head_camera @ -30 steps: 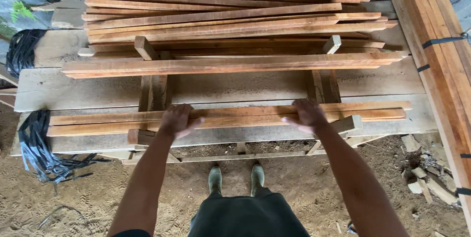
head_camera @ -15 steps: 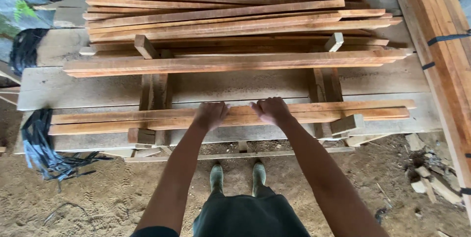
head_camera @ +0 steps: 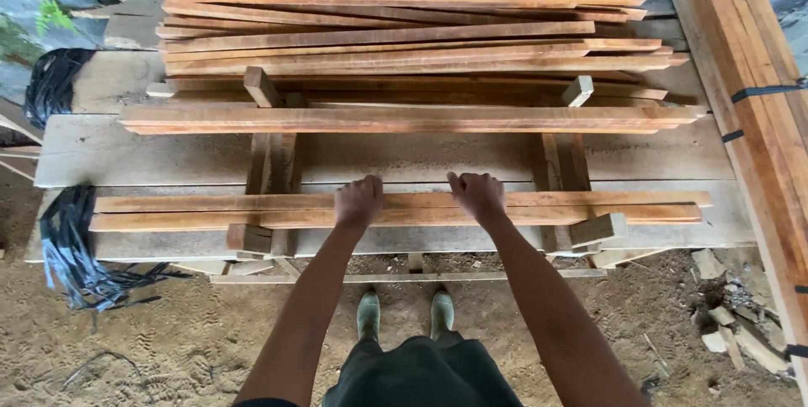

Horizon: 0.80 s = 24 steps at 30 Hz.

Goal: Sorting and organizing thin wooden strips on a workbench in a workshop setting.

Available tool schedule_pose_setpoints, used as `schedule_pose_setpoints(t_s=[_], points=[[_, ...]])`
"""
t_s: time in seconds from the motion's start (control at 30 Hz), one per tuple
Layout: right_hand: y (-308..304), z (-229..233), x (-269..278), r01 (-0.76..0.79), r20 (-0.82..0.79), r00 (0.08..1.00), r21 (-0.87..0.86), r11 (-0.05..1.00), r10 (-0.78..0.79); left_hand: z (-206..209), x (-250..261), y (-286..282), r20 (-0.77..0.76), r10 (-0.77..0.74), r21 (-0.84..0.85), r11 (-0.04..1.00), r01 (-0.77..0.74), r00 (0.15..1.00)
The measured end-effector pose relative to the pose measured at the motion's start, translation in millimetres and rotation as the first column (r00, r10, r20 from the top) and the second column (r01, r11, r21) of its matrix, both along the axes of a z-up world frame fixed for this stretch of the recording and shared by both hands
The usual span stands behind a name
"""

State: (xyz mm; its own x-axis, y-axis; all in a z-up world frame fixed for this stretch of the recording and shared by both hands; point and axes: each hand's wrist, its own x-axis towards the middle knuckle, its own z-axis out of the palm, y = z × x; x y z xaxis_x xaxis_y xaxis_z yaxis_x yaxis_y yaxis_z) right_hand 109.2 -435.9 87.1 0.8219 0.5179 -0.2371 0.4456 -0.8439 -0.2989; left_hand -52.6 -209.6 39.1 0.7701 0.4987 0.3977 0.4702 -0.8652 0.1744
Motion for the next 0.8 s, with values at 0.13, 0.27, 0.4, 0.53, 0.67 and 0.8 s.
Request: schedule_pose_setpoints(t_s=[0.13, 0.27, 0.4, 0.53, 0.67, 0.8], points=[[4.8, -16.4, 1.8, 0.032, 0.041, 0.999, -0.062, 0.998, -0.029, 18.4, -1.8, 18.2, -0.281, -0.090, -0.256, 0.966, 0.016, 0.955], [9.8, -14.1, 0.5, 0.040, 0.053, 0.998, -0.181, 0.983, -0.031, 44.2, -19.6, 64.1, -0.622, -0.181, -0.402, 0.908, -0.113, 0.762], [13.0, 4.1, -6.6, 0.067, 0.044, 0.997, -0.233, 0.970, -0.059, 70.5, -44.1, 93.6, -0.633, -0.180, -0.432, 0.890, -0.150, 0.753], [14.1, 10.2, -11.7, 0.098, 0.071, 0.994, -0.220, 0.971, -0.084, 87.1, -53.5, 80.7, -0.604, -0.185, -0.445, 0.885, -0.135, 0.776], [17.9, 15.8, -14.1, 0.101, 0.066, 0.994, -0.226, 0.969, -0.088, 37.7, -41.8, 93.8, -0.607, -0.158, -0.413, 0.900, -0.139, 0.778], [26.1, 18.5, -8.8, 0.103, 0.043, 0.995, -0.234, 0.967, -0.095, -4.9, -39.8, 110.8, -0.600, -0.280, -0.183, 0.960, 0.212, 0.750]])
